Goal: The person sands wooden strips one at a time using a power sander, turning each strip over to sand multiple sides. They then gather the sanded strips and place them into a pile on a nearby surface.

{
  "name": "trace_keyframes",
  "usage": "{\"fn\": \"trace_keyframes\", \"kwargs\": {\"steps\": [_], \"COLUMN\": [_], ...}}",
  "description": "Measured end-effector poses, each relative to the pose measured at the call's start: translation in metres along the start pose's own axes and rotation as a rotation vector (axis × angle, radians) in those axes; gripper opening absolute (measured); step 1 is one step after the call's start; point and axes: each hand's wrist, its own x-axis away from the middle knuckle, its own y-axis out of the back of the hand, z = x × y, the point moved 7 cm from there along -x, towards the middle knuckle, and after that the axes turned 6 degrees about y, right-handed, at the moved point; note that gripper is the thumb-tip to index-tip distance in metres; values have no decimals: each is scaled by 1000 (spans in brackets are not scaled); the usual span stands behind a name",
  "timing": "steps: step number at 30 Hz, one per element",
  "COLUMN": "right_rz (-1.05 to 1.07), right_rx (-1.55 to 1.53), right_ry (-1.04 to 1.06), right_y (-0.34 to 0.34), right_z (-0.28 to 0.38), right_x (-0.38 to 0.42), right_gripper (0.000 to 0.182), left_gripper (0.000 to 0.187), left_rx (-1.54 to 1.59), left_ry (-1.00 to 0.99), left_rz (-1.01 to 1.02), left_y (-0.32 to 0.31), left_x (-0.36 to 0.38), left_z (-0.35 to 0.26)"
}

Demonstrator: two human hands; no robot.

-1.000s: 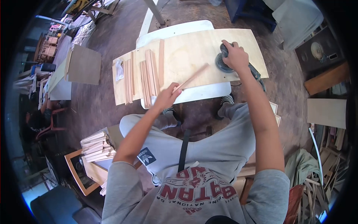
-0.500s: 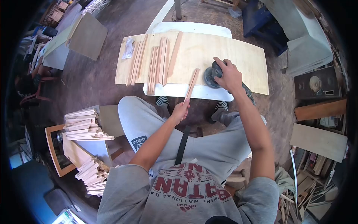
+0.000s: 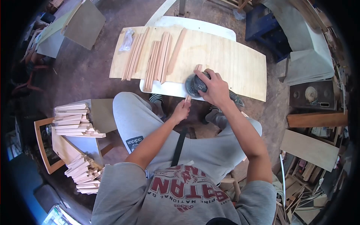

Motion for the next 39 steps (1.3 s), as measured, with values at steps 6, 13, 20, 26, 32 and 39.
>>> {"fn": "trace_keyframes", "kwargs": {"steps": [6,13,20,26,32,39], "right_rz": [-44,-22,-15,-2,23,28], "right_rx": [49,23,33,89,40,21], "right_ry": [-81,-98,-77,-187,-115,-65], "right_y": [-3,-6,-6,-7,-7,-10], "right_z": [-33,-30,-21,-70,-29,0], "right_x": [-48,-40,-38,-82,-49,-26], "right_gripper": [80,79,80,79,80,83], "left_gripper": [34,33,34,34,35,38], "left_rx": [10,34,35,44,81,58], "left_ry": [7,23,57,48,69,64], "left_rz": [56,83,77,114,123,88], "left_y": [2,2,1,1,0,0], "left_x": [-2,-1,-2,-3,-3,-1], "left_z": [-2,-3,-3,0,-1,-3]}}
